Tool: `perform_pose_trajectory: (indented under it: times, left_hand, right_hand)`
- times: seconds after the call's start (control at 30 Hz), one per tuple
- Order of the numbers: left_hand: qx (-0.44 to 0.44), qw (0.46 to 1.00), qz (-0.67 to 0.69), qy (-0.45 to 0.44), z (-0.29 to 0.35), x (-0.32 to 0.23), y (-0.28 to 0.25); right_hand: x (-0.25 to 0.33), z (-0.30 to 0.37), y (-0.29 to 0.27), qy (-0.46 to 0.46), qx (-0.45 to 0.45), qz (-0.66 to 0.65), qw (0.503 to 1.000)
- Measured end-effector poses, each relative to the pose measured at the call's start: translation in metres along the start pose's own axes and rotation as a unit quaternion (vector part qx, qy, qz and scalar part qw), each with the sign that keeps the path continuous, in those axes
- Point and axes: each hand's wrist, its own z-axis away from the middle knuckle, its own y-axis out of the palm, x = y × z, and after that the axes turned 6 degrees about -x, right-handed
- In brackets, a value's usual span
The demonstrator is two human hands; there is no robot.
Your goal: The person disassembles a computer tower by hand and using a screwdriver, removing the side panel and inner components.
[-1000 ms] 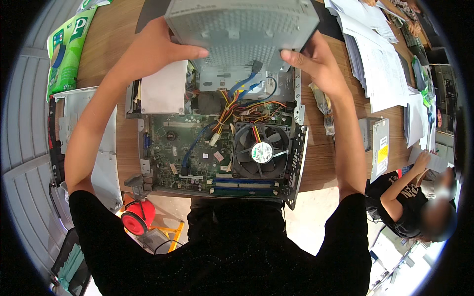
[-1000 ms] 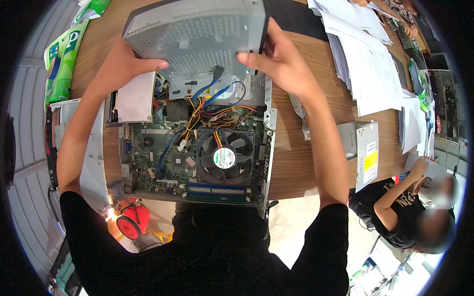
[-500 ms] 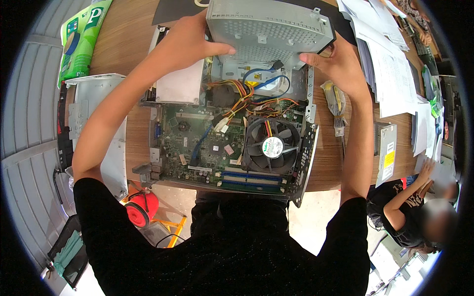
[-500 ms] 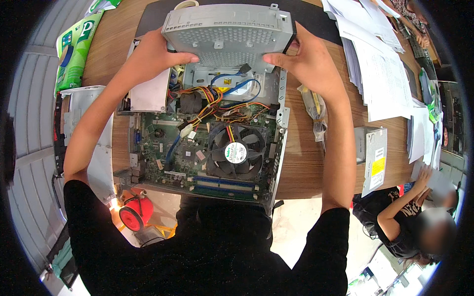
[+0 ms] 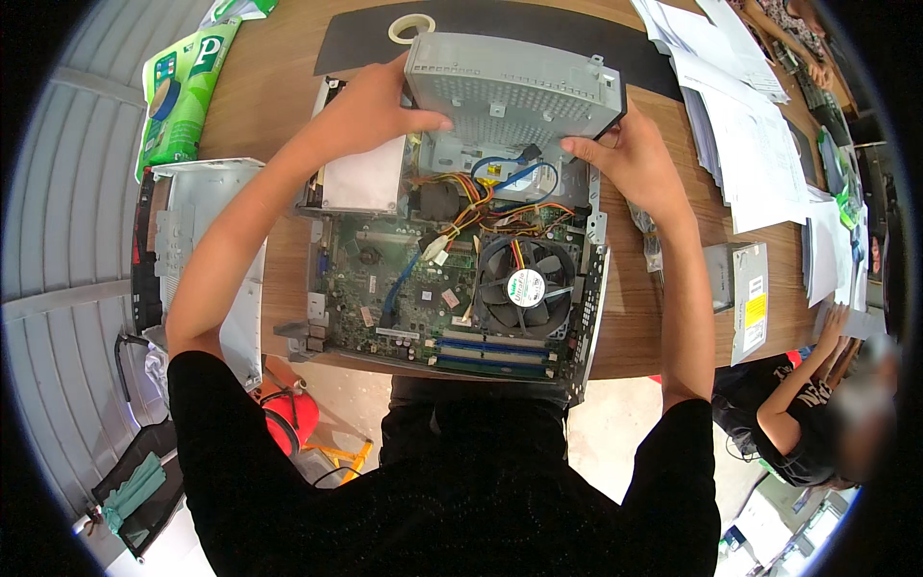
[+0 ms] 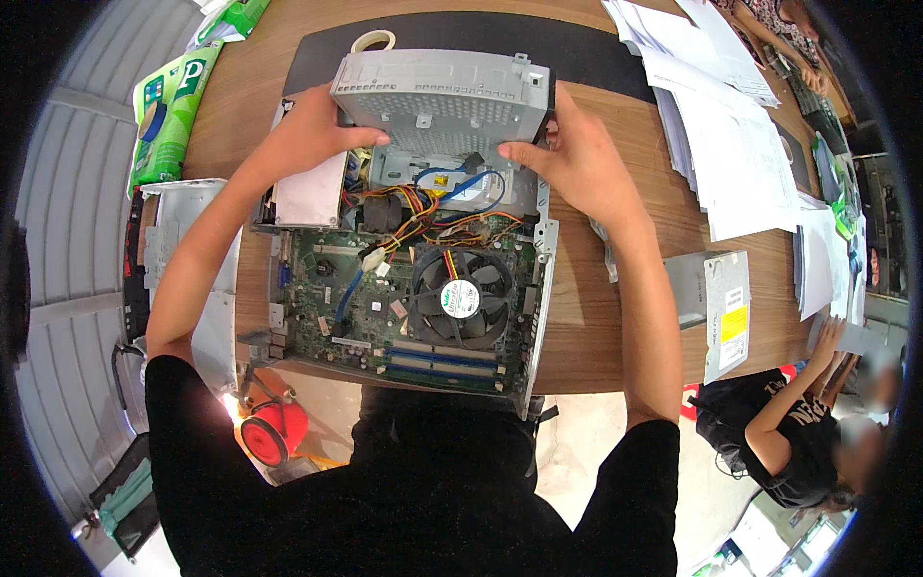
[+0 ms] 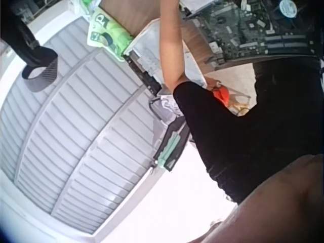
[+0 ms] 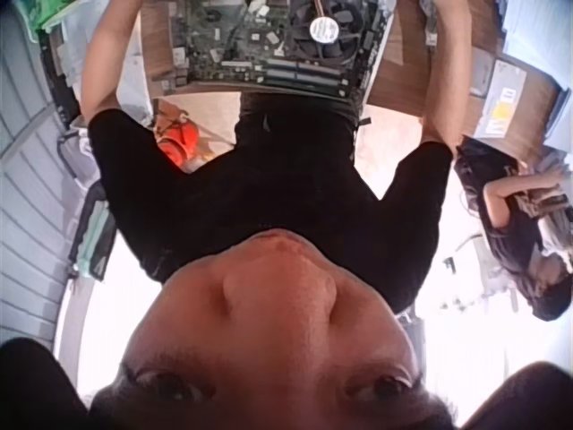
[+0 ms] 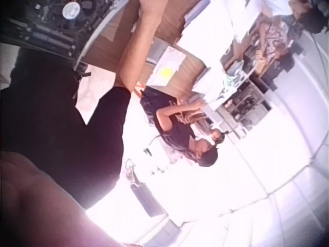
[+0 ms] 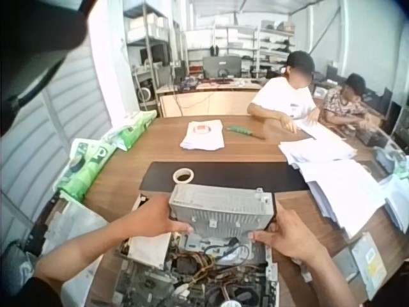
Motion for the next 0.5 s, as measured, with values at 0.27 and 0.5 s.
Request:
perform_pose_trajectory:
  times: [0.27,0.5]
  left_hand:
    - [-0.025,0.999,-0.027,-0.023,-0.001,-0.007,0.000]
    - [-0.109,0.992,0.050,0.045,-0.019,-0.065,-0.008]
  right_hand:
    - [0.004,0.002,-0.005,-0.008,-0.021,0.037,0.999]
    - [0.014,0.005,-0.035,0.055,-0.047,-0.055,0.996]
